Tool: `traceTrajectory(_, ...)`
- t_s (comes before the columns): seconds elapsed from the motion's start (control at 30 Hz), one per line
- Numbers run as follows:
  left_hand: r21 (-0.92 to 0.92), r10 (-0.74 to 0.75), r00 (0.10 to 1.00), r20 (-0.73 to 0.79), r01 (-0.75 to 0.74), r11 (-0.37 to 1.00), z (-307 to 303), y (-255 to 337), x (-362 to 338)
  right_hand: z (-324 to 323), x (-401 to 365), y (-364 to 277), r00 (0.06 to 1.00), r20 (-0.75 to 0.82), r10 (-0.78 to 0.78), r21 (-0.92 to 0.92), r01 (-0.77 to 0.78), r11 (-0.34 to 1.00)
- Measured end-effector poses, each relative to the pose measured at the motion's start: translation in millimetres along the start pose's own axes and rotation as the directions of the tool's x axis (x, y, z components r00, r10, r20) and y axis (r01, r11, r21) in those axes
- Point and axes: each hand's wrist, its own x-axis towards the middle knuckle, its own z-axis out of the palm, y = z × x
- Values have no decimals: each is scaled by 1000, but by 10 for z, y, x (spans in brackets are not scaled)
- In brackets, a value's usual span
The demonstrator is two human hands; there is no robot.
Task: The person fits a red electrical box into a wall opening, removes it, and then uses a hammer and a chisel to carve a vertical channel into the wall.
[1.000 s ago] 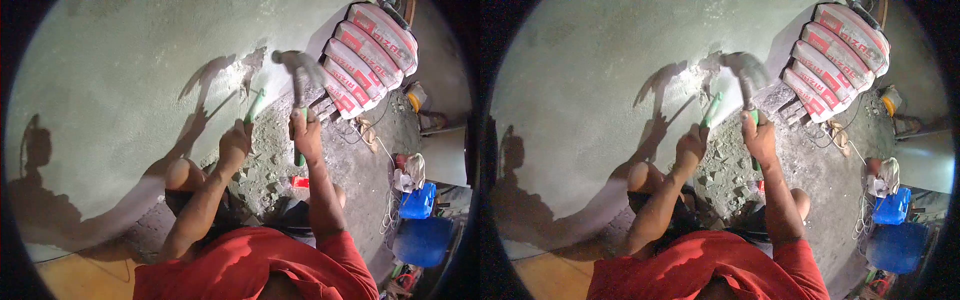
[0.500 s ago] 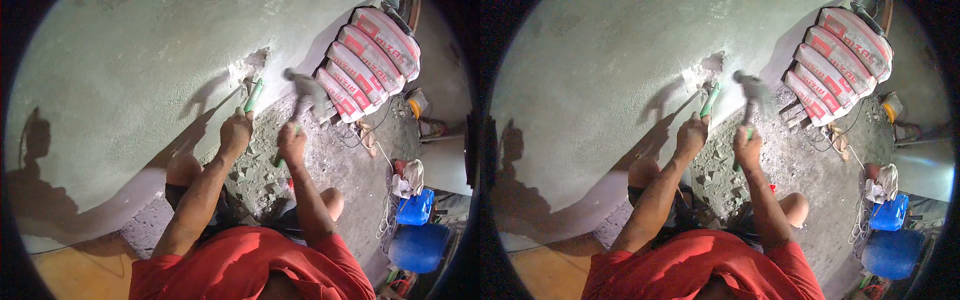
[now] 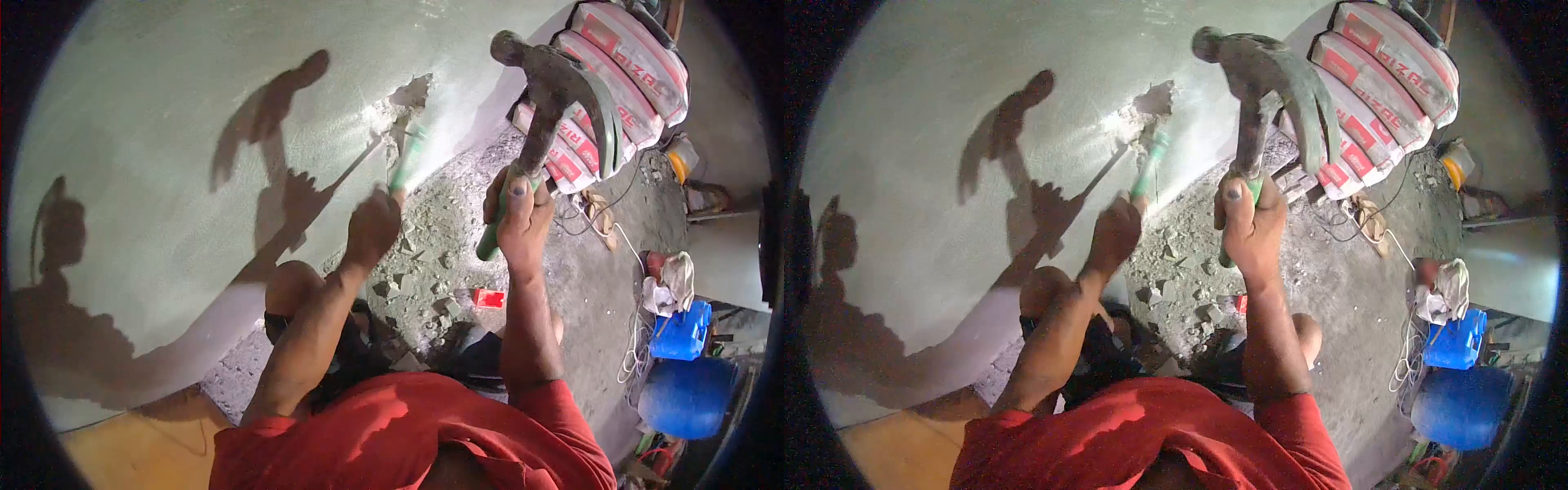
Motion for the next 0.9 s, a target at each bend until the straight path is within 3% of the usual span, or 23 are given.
traceTrajectory(0.03,38,-44,985,167,38,999,-202,337,-155,-36,-1,-19,1000,3,-19,-43,19,999)
traceTrajectory(0.07,57,25,984,176,-36,998,-210,434,-283,-59,-21,1,1000,-3,-8,-48,8,999)
traceTrajectory(0.13,59,-18,991,132,10,998,-51,238,-279,-87,-70,24,998,64,12,-36,-10,999)
traceTrajectory(0.17,95,63,994,92,-72,993,98,-49,-196,-81,-129,86,995,43,96,-44,-94,995)
traceTrajectory(0.2,132,141,988,57,-147,980,211,-269,-110,-83,-165,146,994,72,86,-85,-80,993)
traceTrajectory(0.23,31,-53,995,81,51,998,-58,63,-34,-82,-210,194,989,84,123,-78,-117,990)
traceTrajectory(0.4,123,28,999,23,-30,992,-37,94,128,-64,-264,211,982,64,179,-117,-171,978)
traceTrajectory(0.47,-34,-118,992,35,119,992,-17,108,155,-133,-269,245,968,42,247,-21,-246,969)
traceTrajectory(0.63,-15,-19,990,138,21,1000,-124,138,60,-190,-266,170,987,10,162,56,-162,985)
traceTrajectory(0.7,45,-61,997,52,58,997,-77,60,115,-172,-262,199,983,4,183,77,-183,980)
traceTrajectory(0.9,92,-109,994,33,105,990,-1,161,129,-43,-297,375,966,-22,257,94,-254,963)
